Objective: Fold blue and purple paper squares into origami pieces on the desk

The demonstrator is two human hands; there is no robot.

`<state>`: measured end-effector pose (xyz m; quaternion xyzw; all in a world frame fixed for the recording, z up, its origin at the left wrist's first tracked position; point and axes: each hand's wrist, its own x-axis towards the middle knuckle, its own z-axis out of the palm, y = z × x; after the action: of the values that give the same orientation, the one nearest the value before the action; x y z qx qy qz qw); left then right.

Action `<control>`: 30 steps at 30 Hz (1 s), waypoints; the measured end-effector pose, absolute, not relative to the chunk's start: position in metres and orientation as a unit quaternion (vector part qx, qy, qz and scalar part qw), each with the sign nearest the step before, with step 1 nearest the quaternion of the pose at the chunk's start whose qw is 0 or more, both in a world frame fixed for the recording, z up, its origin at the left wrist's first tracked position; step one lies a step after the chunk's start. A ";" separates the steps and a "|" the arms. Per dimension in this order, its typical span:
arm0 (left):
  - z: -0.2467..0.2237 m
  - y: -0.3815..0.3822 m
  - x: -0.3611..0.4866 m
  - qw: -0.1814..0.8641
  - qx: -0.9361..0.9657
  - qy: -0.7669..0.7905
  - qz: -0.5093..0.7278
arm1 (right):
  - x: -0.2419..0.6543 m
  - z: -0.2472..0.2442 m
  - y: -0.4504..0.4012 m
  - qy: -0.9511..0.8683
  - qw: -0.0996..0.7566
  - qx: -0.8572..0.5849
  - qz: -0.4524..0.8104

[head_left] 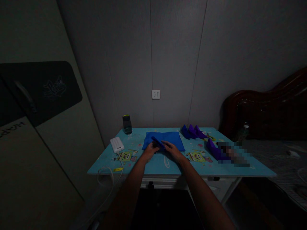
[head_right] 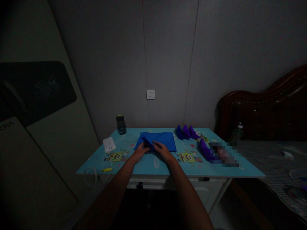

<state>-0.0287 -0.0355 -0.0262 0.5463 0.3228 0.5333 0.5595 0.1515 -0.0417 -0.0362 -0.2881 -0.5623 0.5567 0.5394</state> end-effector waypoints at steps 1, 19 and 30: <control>-0.026 -0.035 -0.029 0.560 0.547 0.325 0.531 | 0.151 -0.036 -0.042 -0.563 0.536 -0.286 0.559; -0.030 -0.033 -0.030 0.556 0.571 0.320 0.513 | 0.153 -0.031 -0.043 -0.513 0.619 -0.332 0.494; -0.031 -0.032 -0.028 0.533 0.550 0.338 0.547 | 0.151 -0.028 -0.047 -0.553 0.622 -0.349 0.430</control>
<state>-0.0278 -0.0319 -0.0308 0.5501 0.3383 0.5470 0.5326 0.1513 -0.0469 -0.0281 -0.3488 -0.5532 0.4305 0.6221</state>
